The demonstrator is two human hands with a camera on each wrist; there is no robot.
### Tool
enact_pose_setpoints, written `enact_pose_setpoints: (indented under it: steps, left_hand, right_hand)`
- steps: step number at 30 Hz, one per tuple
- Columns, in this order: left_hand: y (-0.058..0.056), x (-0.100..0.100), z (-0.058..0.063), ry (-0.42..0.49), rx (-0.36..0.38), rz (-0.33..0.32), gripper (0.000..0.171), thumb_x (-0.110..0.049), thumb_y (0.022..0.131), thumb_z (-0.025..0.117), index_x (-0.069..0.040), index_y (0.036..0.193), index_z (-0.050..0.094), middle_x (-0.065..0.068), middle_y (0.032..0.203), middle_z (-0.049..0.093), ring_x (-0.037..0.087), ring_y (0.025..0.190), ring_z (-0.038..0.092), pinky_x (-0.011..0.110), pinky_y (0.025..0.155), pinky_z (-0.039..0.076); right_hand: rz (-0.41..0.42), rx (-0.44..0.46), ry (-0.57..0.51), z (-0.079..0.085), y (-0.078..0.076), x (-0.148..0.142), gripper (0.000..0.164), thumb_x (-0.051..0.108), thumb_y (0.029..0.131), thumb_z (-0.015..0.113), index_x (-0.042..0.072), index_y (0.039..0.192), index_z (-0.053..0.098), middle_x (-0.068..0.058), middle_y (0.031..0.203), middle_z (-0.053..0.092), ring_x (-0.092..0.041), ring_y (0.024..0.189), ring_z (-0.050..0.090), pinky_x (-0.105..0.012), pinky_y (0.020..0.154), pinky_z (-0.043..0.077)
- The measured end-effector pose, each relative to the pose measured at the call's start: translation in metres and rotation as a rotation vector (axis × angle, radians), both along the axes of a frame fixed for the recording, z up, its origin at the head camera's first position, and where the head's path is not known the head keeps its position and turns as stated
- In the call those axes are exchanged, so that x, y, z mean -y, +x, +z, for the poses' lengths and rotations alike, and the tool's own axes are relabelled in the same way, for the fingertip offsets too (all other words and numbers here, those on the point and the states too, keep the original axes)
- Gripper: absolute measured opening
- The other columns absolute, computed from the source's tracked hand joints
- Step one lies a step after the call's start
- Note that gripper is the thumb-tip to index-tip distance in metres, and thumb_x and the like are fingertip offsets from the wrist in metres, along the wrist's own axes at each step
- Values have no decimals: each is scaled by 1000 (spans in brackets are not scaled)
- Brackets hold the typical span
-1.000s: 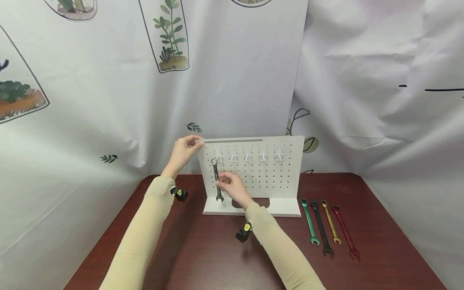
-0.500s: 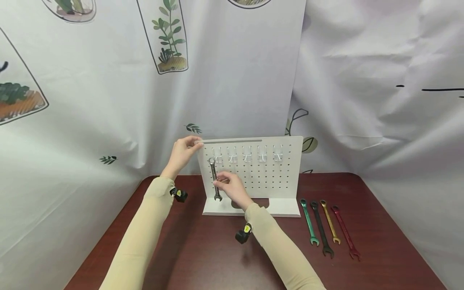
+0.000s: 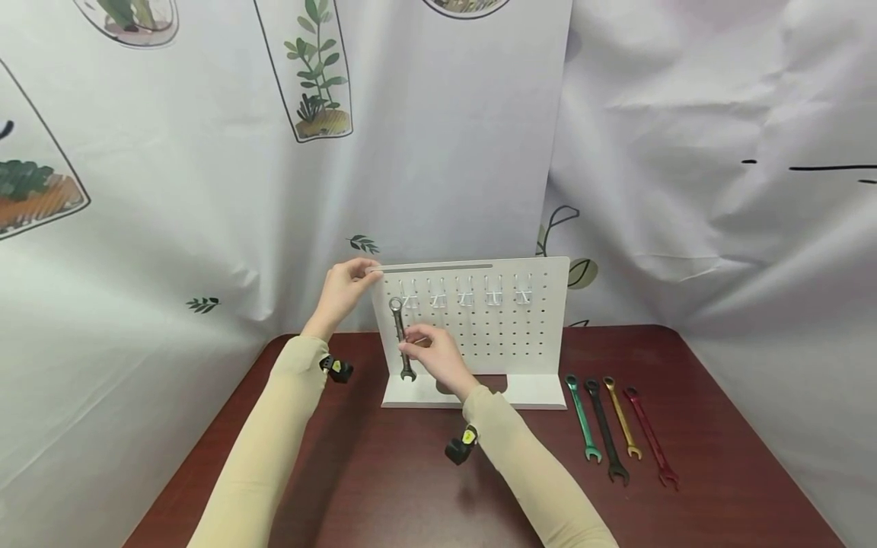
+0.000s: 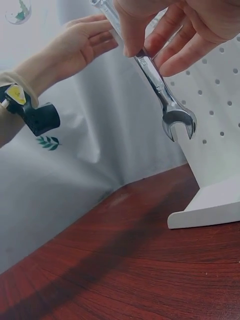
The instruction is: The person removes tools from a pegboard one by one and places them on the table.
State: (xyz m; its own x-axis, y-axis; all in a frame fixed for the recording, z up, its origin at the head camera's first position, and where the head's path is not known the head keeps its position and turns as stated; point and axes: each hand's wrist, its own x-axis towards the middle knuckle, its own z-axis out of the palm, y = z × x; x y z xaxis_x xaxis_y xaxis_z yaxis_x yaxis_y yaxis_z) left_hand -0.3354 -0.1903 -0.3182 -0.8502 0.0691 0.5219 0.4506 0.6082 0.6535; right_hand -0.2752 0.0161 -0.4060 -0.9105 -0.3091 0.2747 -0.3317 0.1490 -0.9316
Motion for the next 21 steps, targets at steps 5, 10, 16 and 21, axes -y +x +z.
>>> enact_pose_setpoints:
  steps: [5, 10, 16, 21]
  left_hand:
    - [1, 0, 0, 0, 8, 7, 24, -22, 98, 70, -5, 114, 73, 12, 99, 72, 25, 90, 65, 41, 75, 52]
    - [1, 0, 1, 14, 27, 7, 24, -22, 97, 71, -5, 114, 73, 12, 98, 72, 25, 91, 66, 41, 76, 53]
    - [0, 1, 1, 11, 24, 4, 25, -22, 97, 71, -5, 115, 73, 12, 99, 72, 26, 93, 66, 42, 77, 53]
    - [1, 1, 1, -4, 19, 9, 25, -22, 97, 71, -4, 115, 73, 13, 98, 72, 27, 93, 66, 41, 77, 54]
  right_hand:
    - [-1, -13, 1, 5, 4, -3, 28, 13, 93, 74, 0, 118, 69, -10, 102, 70, -22, 86, 71, -39, 82, 57]
    - [-10, -16, -14, 15, 12, -9, 31, 12, 93, 74, -4, 118, 67, -15, 104, 70, -30, 89, 71, -35, 83, 56]
    - [-18, -25, -25, 21, 13, -19, 32, 13, 93, 74, -3, 120, 67, -13, 105, 70, -25, 90, 70, -36, 84, 56]
    - [-50, -15, -34, 22, 11, -28, 35, 17, 92, 75, 0, 121, 68, -10, 106, 70, -22, 90, 71, -36, 84, 56]
